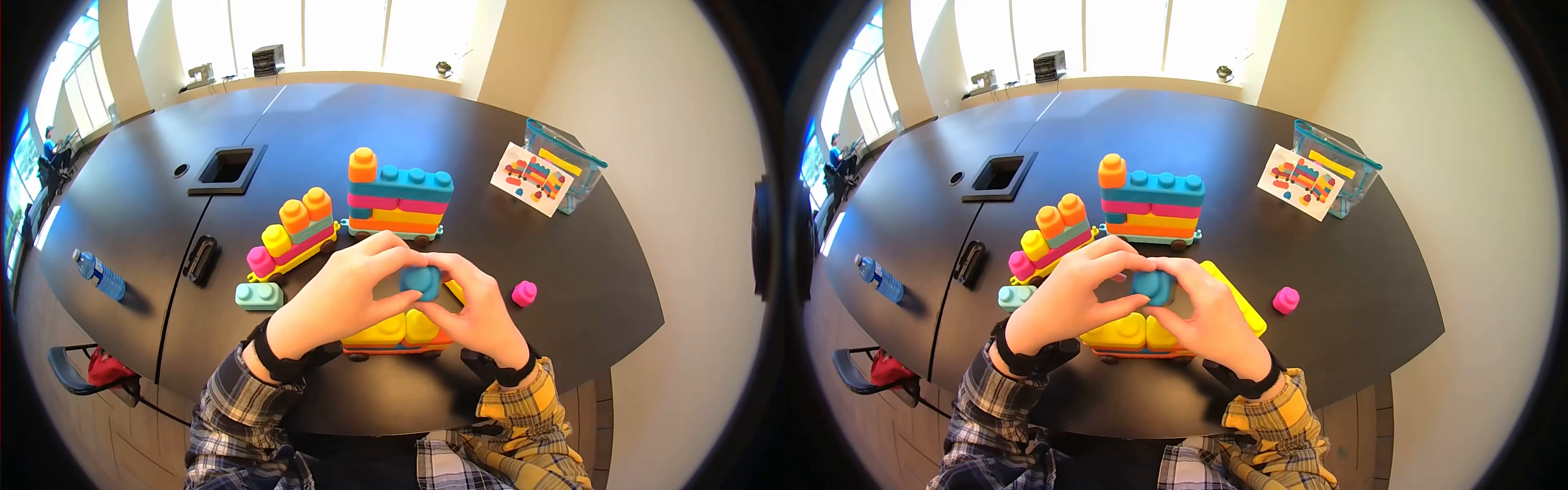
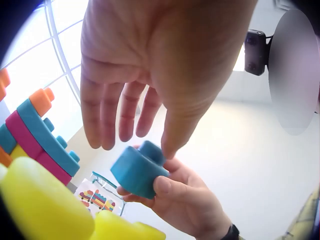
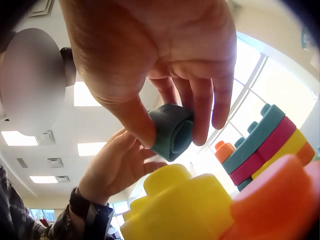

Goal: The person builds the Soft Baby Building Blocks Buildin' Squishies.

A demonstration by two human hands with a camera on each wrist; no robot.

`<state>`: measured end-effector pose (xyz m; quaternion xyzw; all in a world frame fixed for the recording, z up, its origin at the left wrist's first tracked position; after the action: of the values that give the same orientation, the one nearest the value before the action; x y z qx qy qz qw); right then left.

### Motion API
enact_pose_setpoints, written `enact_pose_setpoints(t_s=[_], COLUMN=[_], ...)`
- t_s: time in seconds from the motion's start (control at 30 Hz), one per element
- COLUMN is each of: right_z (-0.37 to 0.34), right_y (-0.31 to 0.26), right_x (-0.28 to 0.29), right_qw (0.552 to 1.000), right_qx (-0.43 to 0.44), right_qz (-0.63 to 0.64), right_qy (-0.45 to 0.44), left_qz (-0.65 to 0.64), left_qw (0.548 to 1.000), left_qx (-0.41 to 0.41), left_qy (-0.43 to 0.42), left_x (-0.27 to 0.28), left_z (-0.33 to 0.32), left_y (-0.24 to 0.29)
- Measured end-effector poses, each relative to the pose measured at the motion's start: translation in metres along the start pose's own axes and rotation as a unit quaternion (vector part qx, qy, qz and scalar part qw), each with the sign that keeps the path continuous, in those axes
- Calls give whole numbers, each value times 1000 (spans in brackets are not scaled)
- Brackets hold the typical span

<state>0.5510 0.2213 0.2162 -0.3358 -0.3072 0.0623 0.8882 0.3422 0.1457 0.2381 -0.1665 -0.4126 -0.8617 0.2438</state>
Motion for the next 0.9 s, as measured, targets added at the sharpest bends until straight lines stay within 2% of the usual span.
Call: enact_pose_setpoints(t_s=[0.07, 0.1, 0.13, 0.17, 0.23, 0.37, 0.47, 0.57, 0.63, 0.7, 0.9], right_z=[-9, -15, -22, -29, -43, -66, -71, -72, -72, -70, -77], right_y=[5, 9, 17, 22, 29, 41, 47, 45, 41, 36, 41], right_x=[10, 14, 18, 23, 30, 31, 28, 23, 16, 13, 3], right_qw=[998, 998, 994, 987, 987, 973, 982, 987, 984, 989, 996], right_qx=[-57, -57, -79, -99, -104, -156, -138, -108, -124, -115, -47], right_qz=[23, 22, 72, 121, 122, 171, 127, 104, 116, 77, 74], right_qy=[11, 10, 16, 23, 14, 7, -28, -61, -49, -42, -30], left_qz=[21, 43, 53, 53, 61, 103, 90, 104, 85, 66, 70], left_qw=[1000, 998, 995, 995, 992, 989, 988, 988, 988, 988, 980], left_qx=[19, 37, 57, 56, 70, 100, 123, 109, 125, 139, 183], left_qy=[-7, -15, -69, -67, -88, -45, -22, 10, 17, 25, 18], left_x=[5, 9, 14, 17, 18, 16, 14, 13, 13, 15, 15], left_z=[-10, -16, -23, -31, -48, -75, -85, -88, -92, -95, -99], left_y=[5, 6, 4, 2, -3, -10, -11, -8, -13, -14, -15])
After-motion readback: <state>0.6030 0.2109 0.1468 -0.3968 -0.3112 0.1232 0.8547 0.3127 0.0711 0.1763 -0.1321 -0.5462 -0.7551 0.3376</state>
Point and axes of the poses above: each hand's wrist, its own z-axis towards the middle knuckle, its own x-axis out of the back of the hand, y = z × x, the point moved 1 cm from there along z, towards the middle knuckle, and after that the axes turned 9 degrees about y, right-handed, at the moved point
